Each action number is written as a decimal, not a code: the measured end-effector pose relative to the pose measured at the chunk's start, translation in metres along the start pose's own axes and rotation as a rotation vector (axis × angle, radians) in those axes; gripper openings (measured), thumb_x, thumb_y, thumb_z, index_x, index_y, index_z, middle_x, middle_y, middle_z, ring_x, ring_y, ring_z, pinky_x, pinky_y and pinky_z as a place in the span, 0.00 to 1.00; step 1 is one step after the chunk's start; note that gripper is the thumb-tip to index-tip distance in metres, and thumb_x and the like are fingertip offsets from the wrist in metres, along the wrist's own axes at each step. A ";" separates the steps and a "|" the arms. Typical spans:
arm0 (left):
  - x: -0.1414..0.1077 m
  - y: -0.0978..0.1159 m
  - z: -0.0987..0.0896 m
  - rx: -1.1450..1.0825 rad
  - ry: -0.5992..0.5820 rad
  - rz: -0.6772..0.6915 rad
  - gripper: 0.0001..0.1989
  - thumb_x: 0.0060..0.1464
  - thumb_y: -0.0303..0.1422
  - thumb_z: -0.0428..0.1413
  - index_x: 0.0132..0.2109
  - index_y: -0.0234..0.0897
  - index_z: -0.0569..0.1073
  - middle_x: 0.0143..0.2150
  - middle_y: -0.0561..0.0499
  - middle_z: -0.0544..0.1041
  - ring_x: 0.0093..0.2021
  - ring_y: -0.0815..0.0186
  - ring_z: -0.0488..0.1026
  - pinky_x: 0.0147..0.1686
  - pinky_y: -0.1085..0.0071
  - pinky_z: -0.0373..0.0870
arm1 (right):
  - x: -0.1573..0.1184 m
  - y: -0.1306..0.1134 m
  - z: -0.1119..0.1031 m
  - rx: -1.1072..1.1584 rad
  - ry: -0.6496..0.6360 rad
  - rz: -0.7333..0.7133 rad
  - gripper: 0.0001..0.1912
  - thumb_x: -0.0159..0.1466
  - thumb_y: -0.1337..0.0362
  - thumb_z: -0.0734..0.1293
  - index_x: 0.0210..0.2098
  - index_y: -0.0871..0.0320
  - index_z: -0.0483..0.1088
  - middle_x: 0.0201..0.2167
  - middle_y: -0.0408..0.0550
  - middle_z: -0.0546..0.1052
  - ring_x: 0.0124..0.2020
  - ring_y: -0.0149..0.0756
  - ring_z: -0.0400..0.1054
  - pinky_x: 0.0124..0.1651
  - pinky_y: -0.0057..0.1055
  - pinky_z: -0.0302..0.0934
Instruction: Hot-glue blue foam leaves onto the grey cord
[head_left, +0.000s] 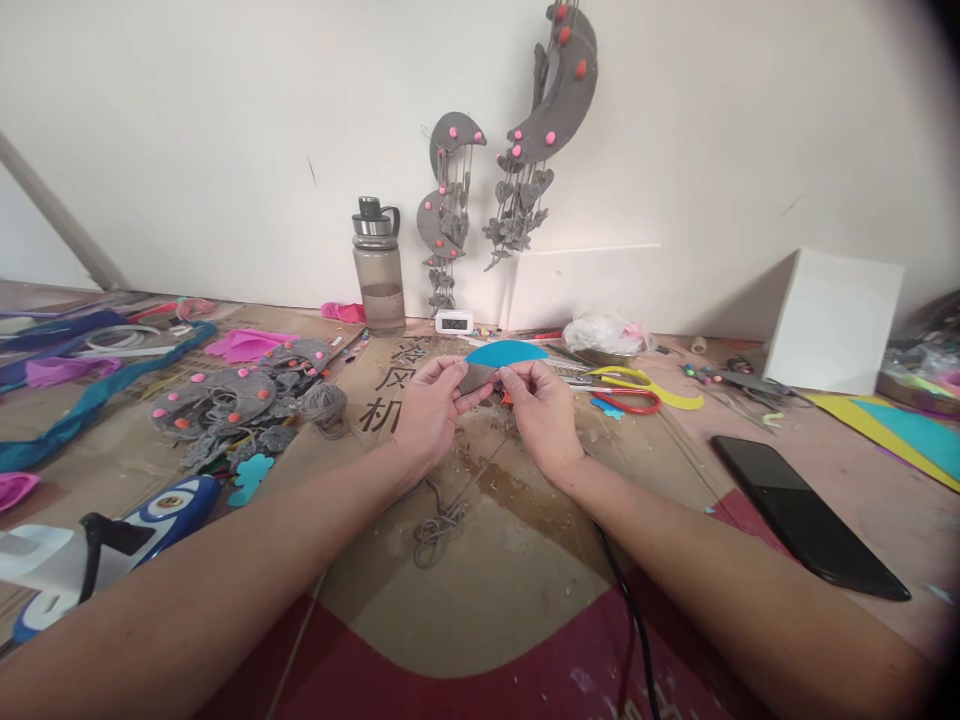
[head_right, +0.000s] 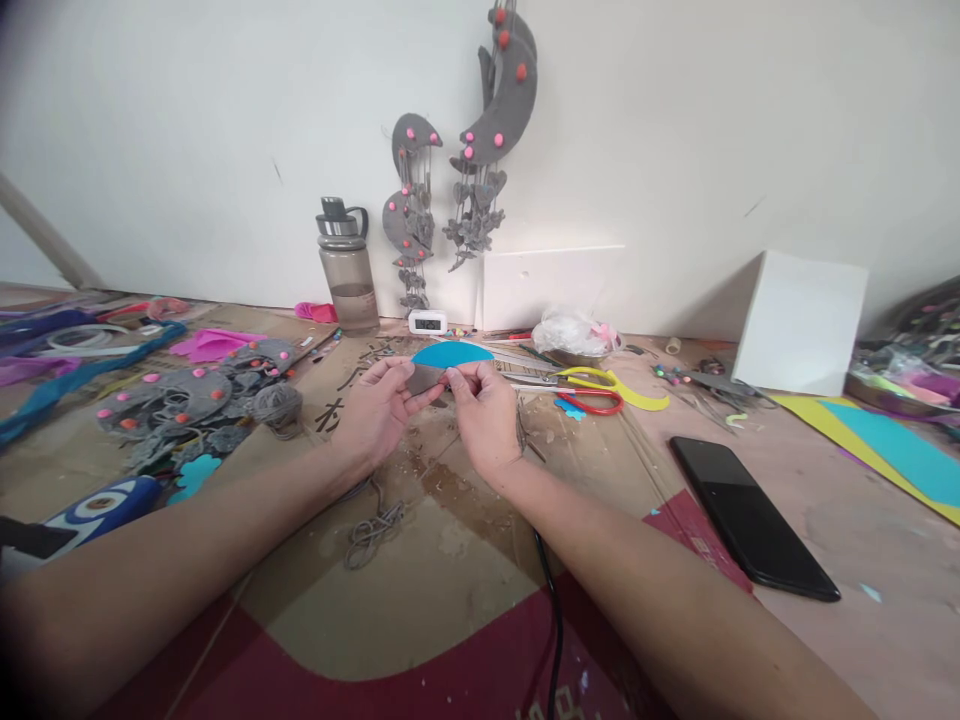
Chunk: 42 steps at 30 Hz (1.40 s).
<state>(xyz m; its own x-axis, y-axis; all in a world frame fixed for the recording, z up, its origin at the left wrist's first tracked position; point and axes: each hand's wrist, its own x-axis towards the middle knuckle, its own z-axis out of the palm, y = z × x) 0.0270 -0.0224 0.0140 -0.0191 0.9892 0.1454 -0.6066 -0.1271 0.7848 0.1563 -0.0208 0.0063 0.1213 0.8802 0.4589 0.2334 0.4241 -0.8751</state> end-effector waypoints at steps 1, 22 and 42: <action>0.000 0.000 0.000 0.000 -0.001 -0.001 0.07 0.47 0.30 0.61 0.31 0.35 0.69 0.25 0.56 0.70 0.30 0.71 0.73 0.48 0.58 0.74 | 0.000 0.000 0.000 0.008 0.004 0.001 0.12 0.61 0.56 0.64 0.31 0.58 0.71 0.30 0.45 0.77 0.29 0.31 0.66 0.36 0.30 0.60; 0.003 -0.001 -0.004 0.009 -0.036 -0.109 0.06 0.46 0.29 0.60 0.31 0.34 0.70 0.32 0.51 0.77 0.35 0.66 0.77 0.47 0.57 0.75 | -0.001 0.003 0.004 0.218 -0.020 0.123 0.13 0.56 0.53 0.66 0.27 0.57 0.66 0.22 0.40 0.71 0.21 0.27 0.59 0.23 0.25 0.53; 0.005 0.000 -0.005 -0.009 -0.038 -0.120 0.06 0.44 0.26 0.61 0.30 0.34 0.70 0.29 0.53 0.76 0.33 0.67 0.77 0.46 0.57 0.75 | -0.003 0.002 0.004 0.214 -0.011 0.117 0.11 0.56 0.55 0.66 0.28 0.57 0.67 0.19 0.37 0.66 0.20 0.26 0.56 0.25 0.26 0.52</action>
<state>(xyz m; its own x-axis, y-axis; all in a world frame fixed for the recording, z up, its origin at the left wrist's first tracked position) 0.0227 -0.0175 0.0117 0.0838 0.9938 0.0732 -0.6097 -0.0069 0.7926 0.1529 -0.0220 0.0021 0.1251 0.9277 0.3517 0.0080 0.3536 -0.9354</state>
